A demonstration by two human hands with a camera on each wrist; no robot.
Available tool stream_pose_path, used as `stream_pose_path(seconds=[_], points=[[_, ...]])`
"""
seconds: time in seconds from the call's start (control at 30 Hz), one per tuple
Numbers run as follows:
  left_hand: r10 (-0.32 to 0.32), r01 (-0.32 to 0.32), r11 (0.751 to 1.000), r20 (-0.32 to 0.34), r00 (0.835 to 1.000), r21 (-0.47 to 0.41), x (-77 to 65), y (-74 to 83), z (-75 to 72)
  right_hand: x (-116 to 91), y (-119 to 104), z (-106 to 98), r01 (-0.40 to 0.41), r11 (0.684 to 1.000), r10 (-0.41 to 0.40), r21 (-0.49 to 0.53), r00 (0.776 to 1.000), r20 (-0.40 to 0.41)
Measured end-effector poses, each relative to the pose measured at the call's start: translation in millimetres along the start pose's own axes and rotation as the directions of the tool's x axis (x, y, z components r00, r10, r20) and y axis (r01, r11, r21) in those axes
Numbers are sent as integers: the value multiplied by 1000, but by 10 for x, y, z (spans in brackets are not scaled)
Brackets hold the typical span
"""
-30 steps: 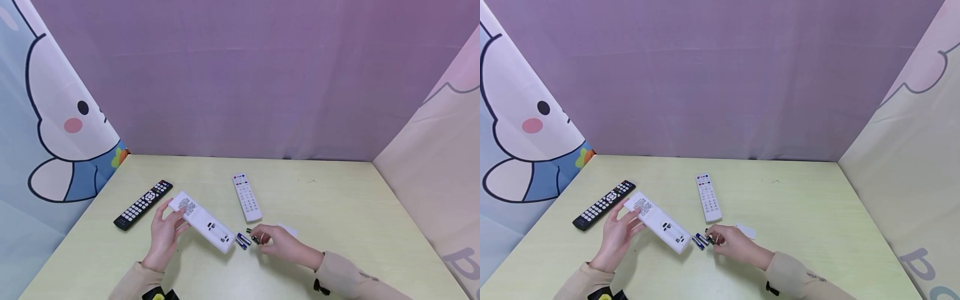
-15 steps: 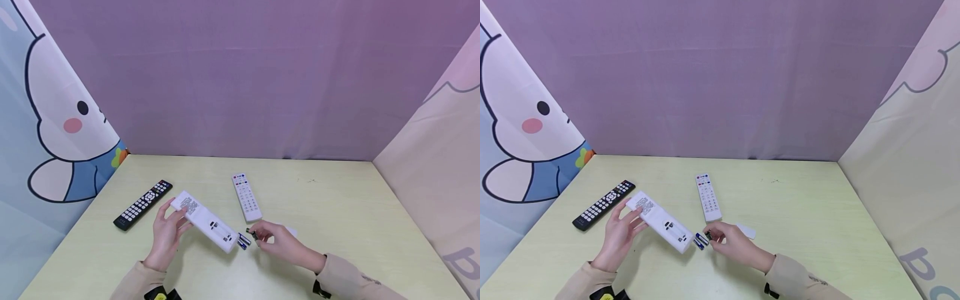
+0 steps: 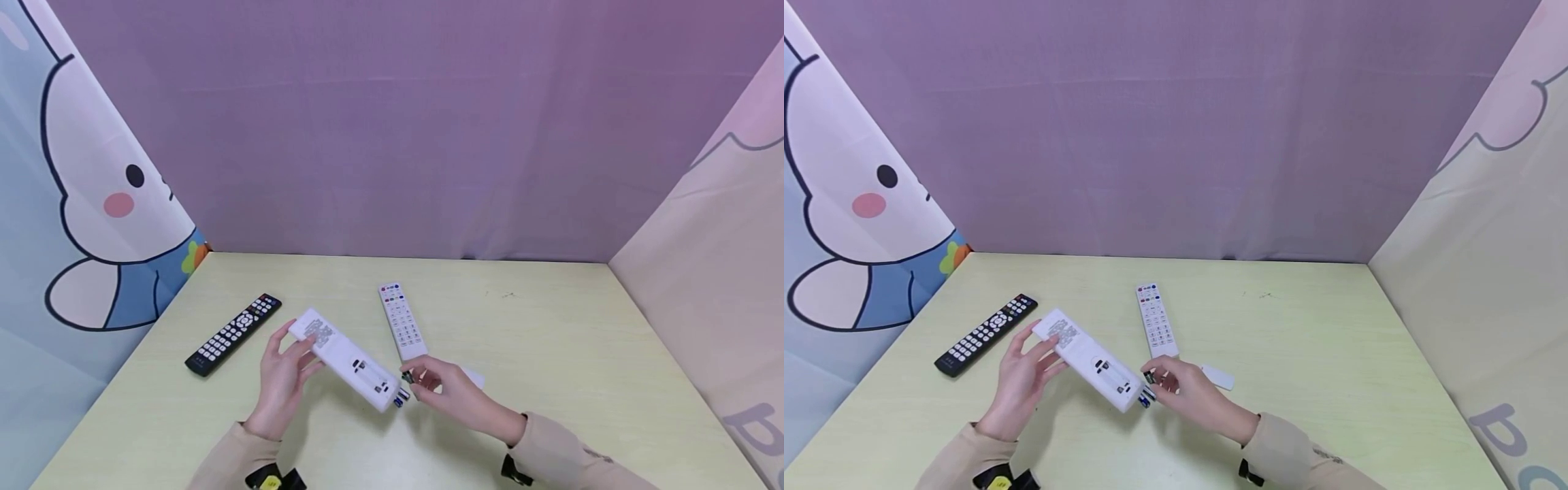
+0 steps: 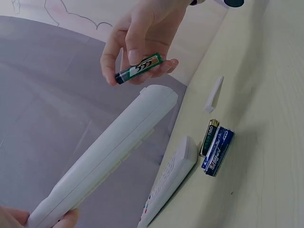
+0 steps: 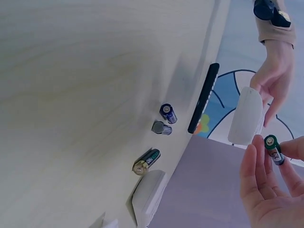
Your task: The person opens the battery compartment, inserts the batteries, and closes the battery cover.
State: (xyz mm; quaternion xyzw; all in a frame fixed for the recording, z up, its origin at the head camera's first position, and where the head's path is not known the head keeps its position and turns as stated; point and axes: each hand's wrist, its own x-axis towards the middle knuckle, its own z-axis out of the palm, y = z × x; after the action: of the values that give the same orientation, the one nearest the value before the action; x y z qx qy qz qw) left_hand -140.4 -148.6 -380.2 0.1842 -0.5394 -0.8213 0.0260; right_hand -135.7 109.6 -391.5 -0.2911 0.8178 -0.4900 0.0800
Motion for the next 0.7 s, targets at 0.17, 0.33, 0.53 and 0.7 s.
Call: stream_pose_path(seconds=[0.17,0.33,0.53,0.7], points=[[-5,5,1000,8,1000,-9,-4,-13,36,35,-7,21,2,1000,-2,5,1000,-12],[0,1,1000,30,1000,-14,-11,-26,63,72,1,38,67,998,-67,-13,997,-31],[-11,11,1000,29,1000,-17,-3,-41,95,100,-19,45,61,997,-62,-40,998,-10],[-19,19,1000,21,1000,-5,3,-47,115,115,-58,51,60,992,-60,-113,998,6]])
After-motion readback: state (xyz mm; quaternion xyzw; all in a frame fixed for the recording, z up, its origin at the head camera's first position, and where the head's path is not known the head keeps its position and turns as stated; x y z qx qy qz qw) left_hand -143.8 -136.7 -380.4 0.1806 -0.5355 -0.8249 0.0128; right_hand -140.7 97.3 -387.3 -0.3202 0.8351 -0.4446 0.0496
